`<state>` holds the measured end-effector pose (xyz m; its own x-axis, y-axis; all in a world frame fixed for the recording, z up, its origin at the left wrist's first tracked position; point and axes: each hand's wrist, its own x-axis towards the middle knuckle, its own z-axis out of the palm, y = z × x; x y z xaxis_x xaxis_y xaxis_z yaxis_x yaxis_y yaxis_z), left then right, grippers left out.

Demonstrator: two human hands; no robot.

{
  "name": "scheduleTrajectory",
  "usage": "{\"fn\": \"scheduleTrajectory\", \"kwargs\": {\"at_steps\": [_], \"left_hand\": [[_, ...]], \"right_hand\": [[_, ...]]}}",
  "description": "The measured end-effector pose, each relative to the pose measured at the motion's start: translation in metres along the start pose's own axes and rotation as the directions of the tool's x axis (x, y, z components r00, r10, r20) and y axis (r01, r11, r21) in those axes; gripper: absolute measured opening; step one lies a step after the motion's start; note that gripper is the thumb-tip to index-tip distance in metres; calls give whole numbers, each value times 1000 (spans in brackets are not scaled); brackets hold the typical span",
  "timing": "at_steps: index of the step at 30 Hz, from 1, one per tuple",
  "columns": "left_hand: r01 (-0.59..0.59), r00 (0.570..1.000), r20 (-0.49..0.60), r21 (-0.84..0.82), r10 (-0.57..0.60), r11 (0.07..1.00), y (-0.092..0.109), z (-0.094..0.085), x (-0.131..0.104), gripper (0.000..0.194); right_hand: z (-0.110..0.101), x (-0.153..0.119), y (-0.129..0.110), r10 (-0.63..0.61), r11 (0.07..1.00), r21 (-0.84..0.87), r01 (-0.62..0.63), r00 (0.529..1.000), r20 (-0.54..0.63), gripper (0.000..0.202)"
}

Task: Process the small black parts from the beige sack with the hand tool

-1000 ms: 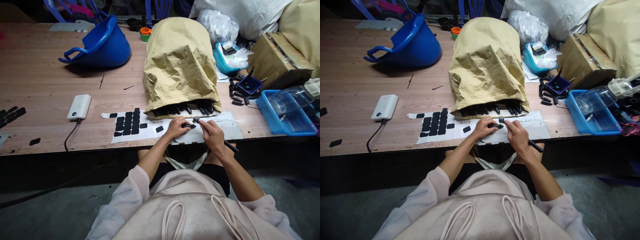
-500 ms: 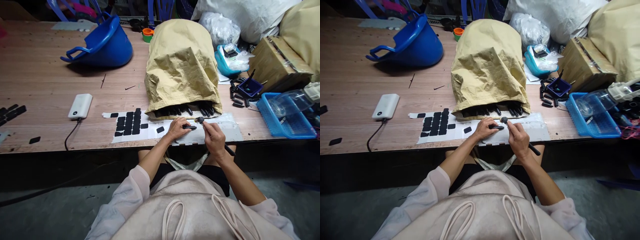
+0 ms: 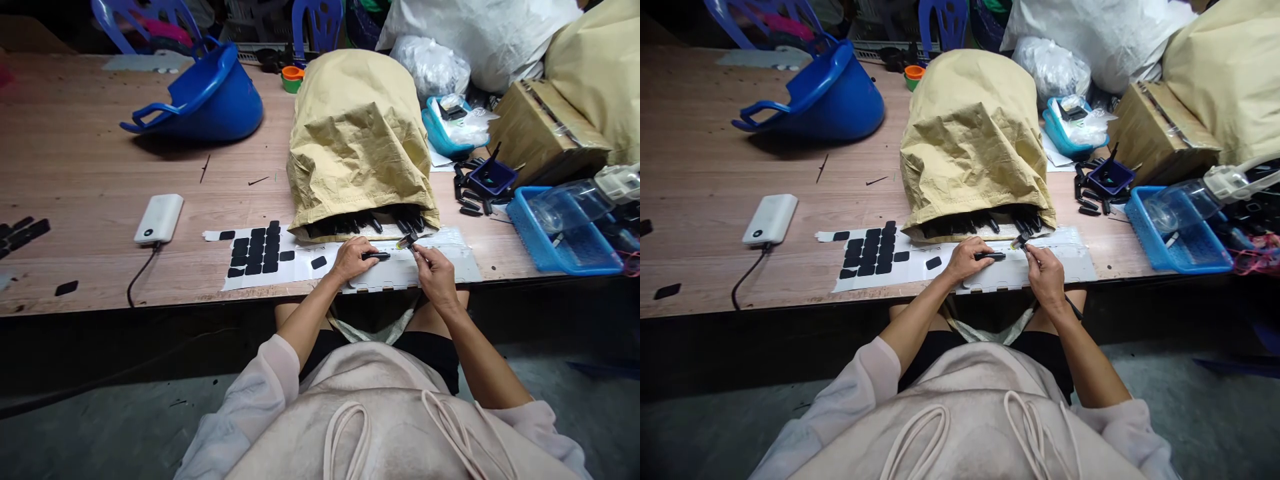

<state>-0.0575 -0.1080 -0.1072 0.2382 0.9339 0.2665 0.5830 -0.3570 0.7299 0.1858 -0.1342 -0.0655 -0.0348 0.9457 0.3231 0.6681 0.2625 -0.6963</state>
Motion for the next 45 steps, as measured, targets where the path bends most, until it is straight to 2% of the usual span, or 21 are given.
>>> {"fn": "scheduleTrajectory", "kwargs": {"at_steps": [20, 33, 40, 45], "left_hand": [[-22, 1000, -8, 9, 22, 1000, -8, 4, -1, 15], [-18, 1000, -9, 12, 18, 1000, -3, 1, -2, 13], [2, 1000, -12, -12, -2, 1000, 1, -3, -3, 19], [-7, 1000, 0, 11, 7, 1000, 1, -3, -2, 16]], "right_hand": [[10, -4, 3, 56, 997, 50, -58, 998, 31, 32], [10, -4, 1, 60, 998, 33, -62, 997, 41, 33], [13, -6, 0, 18, 1000, 0, -18, 1000, 18, 34], [16, -3, -9, -32, 998, -57, 33, 999, 13, 37]]}}
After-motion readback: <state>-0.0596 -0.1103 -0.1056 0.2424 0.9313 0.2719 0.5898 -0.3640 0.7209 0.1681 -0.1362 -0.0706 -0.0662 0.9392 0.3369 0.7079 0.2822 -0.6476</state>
